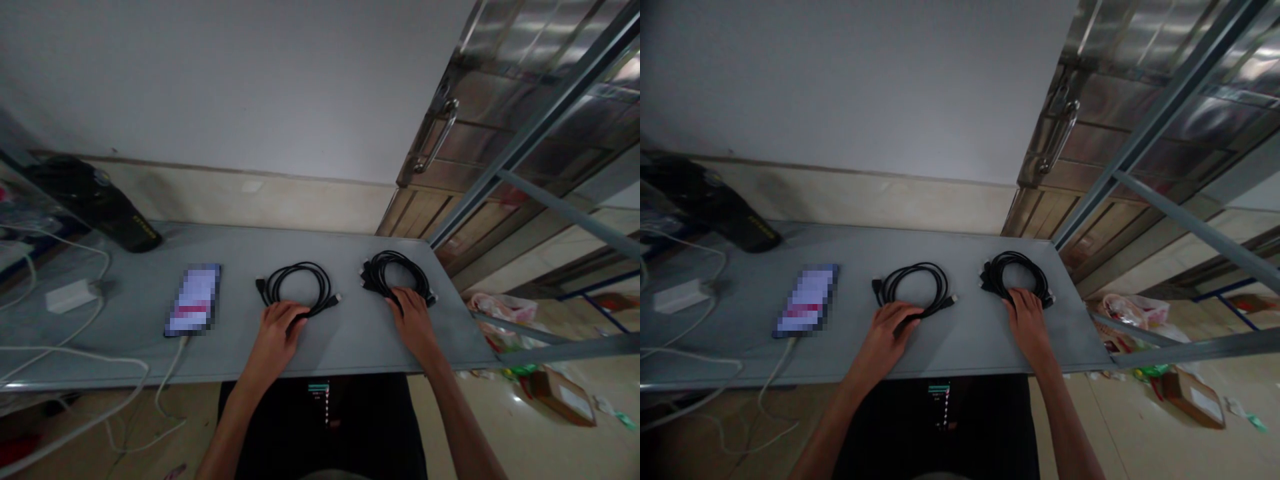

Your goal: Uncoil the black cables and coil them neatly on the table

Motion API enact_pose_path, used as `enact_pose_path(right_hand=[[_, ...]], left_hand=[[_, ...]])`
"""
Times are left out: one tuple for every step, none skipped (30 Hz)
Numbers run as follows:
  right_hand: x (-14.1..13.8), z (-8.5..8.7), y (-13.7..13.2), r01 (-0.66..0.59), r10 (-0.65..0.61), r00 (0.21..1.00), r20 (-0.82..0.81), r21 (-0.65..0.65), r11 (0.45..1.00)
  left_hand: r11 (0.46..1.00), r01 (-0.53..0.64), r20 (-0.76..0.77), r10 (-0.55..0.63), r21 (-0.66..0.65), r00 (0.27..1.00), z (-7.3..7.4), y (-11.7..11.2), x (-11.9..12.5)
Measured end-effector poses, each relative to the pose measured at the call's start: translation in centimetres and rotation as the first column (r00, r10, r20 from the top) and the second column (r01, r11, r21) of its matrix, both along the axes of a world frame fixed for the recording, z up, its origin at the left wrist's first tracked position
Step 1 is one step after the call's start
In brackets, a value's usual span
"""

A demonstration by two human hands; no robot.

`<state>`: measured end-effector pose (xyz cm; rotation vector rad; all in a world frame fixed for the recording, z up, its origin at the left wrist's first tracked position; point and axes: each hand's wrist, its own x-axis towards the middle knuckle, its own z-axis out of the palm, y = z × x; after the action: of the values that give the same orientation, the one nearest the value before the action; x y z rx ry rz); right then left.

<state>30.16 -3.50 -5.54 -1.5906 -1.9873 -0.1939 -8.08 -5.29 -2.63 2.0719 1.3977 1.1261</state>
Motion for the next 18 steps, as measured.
enact_pose_path(right_hand=[[0.0,0.0,0.0,0.006,-0.006,1.000,-0.001,0.000,1.000],[0.0,0.1,0.0,0.011,-0.011,1.000,-0.003,0.001,1.000],[0.1,0.1,0.0,0.012,-0.012,1.000,-0.007,0.002,1.000],[0.1,0.1,0.0,0.011,-0.011,1.000,-0.013,0.005,1.000],[0.2,0.1,0.0,0.009,-0.008,1.000,-0.022,0.008,1.000],[0.2,0.0,0.0,0.007,-0.006,0.999,-0.033,0.013,1.000],[0.2,0.0,0.0,0.007,-0.006,0.999,-0.048,0.019,1.000],[0.2,0.0,0.0,0.012,-0.010,0.998,-0.065,0.024,1.000],[0.2,0.0,0.1,0.020,-0.018,0.996,-0.084,0.027,0.999],[0.2,0.1,0.1,0.031,-0.029,0.994,-0.104,0.026,0.999],[0.2,0.2,0.1,0.047,-0.044,0.991,-0.127,0.019,0.999],[0.2,0.4,0.2,0.063,-0.062,0.987,-0.149,0.008,0.998],[0.3,0.8,0.3,0.079,-0.078,0.983,-0.168,-0.003,0.997],[0.4,1.4,0.4,0.095,-0.096,0.978,-0.186,-0.015,0.995],[0.6,2.1,0.6,0.116,-0.118,0.971,-0.208,-0.024,0.993],[0.8,3.1,0.8,0.139,-0.143,0.962,-0.234,-0.032,0.990],[1.1,4.3,1.0,0.165,-0.168,0.950,-0.263,-0.035,0.986],[1.3,5.7,1.1,0.197,-0.196,0.934,-0.298,-0.029,0.980]], left_hand=[[1.000,0.003,-0.003,-0.003,0.009,1.000,-0.1,0.0,0.0],[1.000,0.004,-0.009,-0.004,0.018,1.000,-0.2,0.0,0.0],[1.000,0.004,-0.017,-0.004,0.025,1.000,-0.3,0.0,0.0],[1.000,0.003,-0.026,-0.002,0.031,1.000,-0.3,-0.1,0.0],[0.999,0.002,-0.034,-0.001,0.035,0.999,-0.4,-0.1,0.0],[0.999,0.002,-0.042,0.000,0.038,0.999,-0.5,-0.1,0.1],[0.999,0.001,-0.048,0.001,0.040,0.999,-0.6,-0.1,0.1],[0.999,-0.001,-0.053,0.003,0.043,0.999,-0.7,-0.1,0.1],[0.999,-0.005,-0.056,0.007,0.047,0.998,-0.8,0.0,0.2],[0.999,-0.011,-0.056,0.014,0.052,0.998,-0.9,0.0,0.2],[0.998,-0.016,-0.055,0.019,0.057,0.998,-0.9,0.0,0.2],[0.998,-0.017,-0.053,0.021,0.060,0.998,-1.0,0.0,0.1],[0.998,-0.017,-0.049,0.020,0.061,0.999,-1.0,0.0,0.1],[0.998,-0.015,-0.043,0.017,0.062,0.999,-1.0,0.0,0.0],[0.998,-0.011,-0.037,0.013,0.062,0.999,-1.0,0.0,0.0],[0.998,-0.005,-0.030,0.007,0.060,1.000,-1.0,0.0,-0.1],[0.998,0.000,-0.023,0.001,0.058,1.000,-1.0,0.1,-0.1],[0.998,0.004,-0.015,-0.004,0.056,1.000,-1.0,0.1,-0.1]])
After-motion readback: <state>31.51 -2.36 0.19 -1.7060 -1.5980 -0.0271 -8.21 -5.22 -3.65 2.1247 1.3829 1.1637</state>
